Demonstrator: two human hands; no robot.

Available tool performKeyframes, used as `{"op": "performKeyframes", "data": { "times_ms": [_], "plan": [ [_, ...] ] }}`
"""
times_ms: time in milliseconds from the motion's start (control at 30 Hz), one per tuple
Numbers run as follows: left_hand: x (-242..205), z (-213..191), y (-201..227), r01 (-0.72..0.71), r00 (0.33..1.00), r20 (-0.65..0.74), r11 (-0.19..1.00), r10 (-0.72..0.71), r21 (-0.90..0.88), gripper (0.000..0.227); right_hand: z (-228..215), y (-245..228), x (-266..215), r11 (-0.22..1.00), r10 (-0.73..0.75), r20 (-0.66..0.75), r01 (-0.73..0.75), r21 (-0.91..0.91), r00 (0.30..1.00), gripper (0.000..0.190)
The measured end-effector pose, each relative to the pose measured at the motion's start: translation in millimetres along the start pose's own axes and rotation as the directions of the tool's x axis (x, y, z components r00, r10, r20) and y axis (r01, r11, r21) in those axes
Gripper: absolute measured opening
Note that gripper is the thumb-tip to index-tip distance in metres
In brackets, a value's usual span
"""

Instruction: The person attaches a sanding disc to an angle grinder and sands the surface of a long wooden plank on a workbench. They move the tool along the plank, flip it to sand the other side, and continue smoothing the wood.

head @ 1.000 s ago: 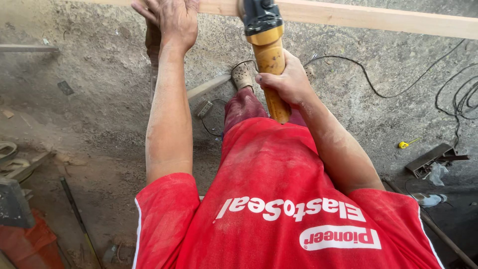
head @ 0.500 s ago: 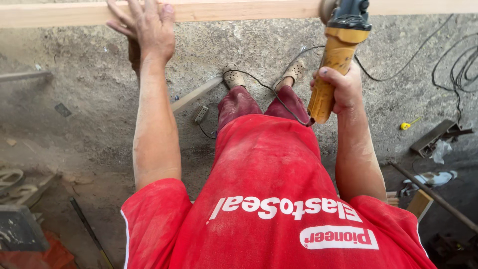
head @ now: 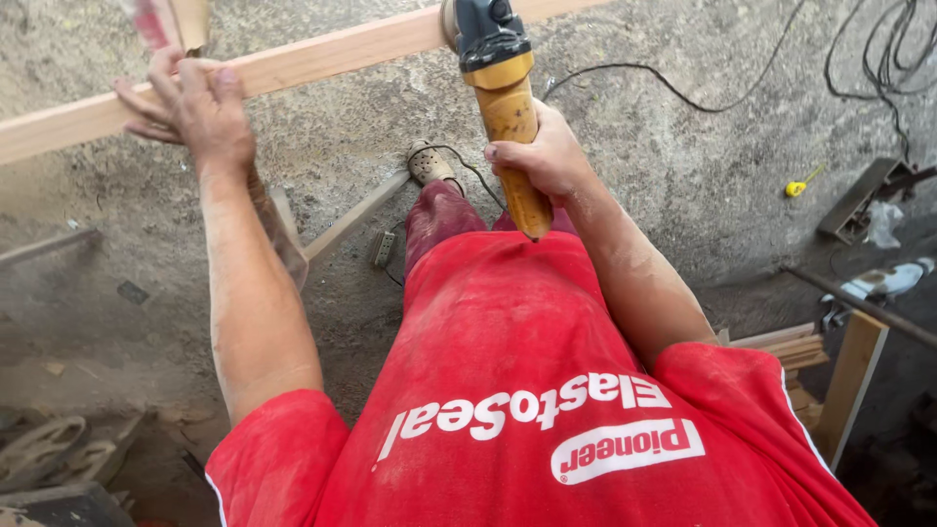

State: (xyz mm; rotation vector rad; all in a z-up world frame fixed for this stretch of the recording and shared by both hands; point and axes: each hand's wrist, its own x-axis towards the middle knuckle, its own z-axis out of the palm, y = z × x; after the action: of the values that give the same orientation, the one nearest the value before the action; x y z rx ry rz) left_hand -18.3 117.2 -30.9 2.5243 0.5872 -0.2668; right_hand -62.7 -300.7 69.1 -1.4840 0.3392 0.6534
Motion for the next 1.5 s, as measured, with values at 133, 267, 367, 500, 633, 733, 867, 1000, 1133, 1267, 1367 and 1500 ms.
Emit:
{"op": "performKeyframes", "data": {
  "times_ms": [133, 267, 367, 500, 633, 733, 867, 1000, 1133, 1267, 1367, 1500],
  "plan": [
    [5, 3, -7, -0.034, 0.998, -0.046, 0.999, 0.032, -0.037, 0.019, -46, -6, -12, 0.996, -0.014, -0.09, 0.022, 0.091, 0.996, 0.045],
    [4, 5, -16, -0.063, 0.993, -0.099, 0.998, 0.06, -0.024, 0.022, -100, -5, -26, 0.983, -0.036, -0.173, 0.067, 0.173, 0.984, 0.044],
    [2, 3, -17, -0.063, 0.993, -0.105, 0.998, 0.06, -0.02, 0.021, -142, -4, -33, 0.979, -0.023, -0.259, 0.074, 0.188, 0.966, 0.043],
    [1, -1, -16, -0.062, 0.991, -0.118, 0.998, 0.059, -0.026, 0.02, -195, -6, -43, 0.976, -0.065, -0.328, 0.129, 0.177, 0.942, 0.045],
    [2, -3, -17, -0.035, 0.995, -0.093, 0.999, 0.034, -0.013, 0.019, -246, -8, -54, 0.968, -0.073, -0.375, 0.156, 0.197, 0.924, 0.046],
    [4, -4, -17, -0.005, 0.996, -0.088, 1.0, 0.008, 0.03, 0.018, -278, -10, -62, 0.956, -0.083, -0.389, 0.185, 0.23, 0.917, 0.045],
    [12, -5, -22, 0.045, 0.998, -0.043, 0.996, -0.042, 0.071, 0.025, -283, -15, -60, 0.972, -0.044, -0.41, 0.133, 0.192, 0.911, 0.048],
    [16, -8, -40, 0.023, 0.999, -0.038, 0.988, -0.018, 0.152, 0.036, -243, -14, -43, 0.982, -0.063, -0.211, 0.099, 0.163, 0.976, 0.05],
    [24, -5, -46, 0.056, 0.997, -0.062, 0.99, -0.048, 0.13, 0.043, -225, -11, -31, 0.988, -0.054, -0.094, 0.067, 0.141, 0.994, 0.049],
    [21, -3, -45, 0.024, 0.995, -0.101, 0.983, -0.005, 0.184, 0.044, -257, -12, -32, 0.995, -0.05, -0.175, 0.064, 0.077, 0.983, 0.048],
    [22, 0, -47, 0.001, 0.997, -0.071, 0.979, 0.014, 0.204, 0.04, -299, -16, -42, 0.994, -0.066, -0.263, 0.087, 0.068, 0.962, 0.047],
    [20, -5, -46, -0.012, 0.996, -0.077, 0.959, 0.035, 0.282, 0.033, -330, -12, -49, 0.963, -0.114, -0.37, 0.193, 0.186, 0.922, 0.047]
  ]
}}
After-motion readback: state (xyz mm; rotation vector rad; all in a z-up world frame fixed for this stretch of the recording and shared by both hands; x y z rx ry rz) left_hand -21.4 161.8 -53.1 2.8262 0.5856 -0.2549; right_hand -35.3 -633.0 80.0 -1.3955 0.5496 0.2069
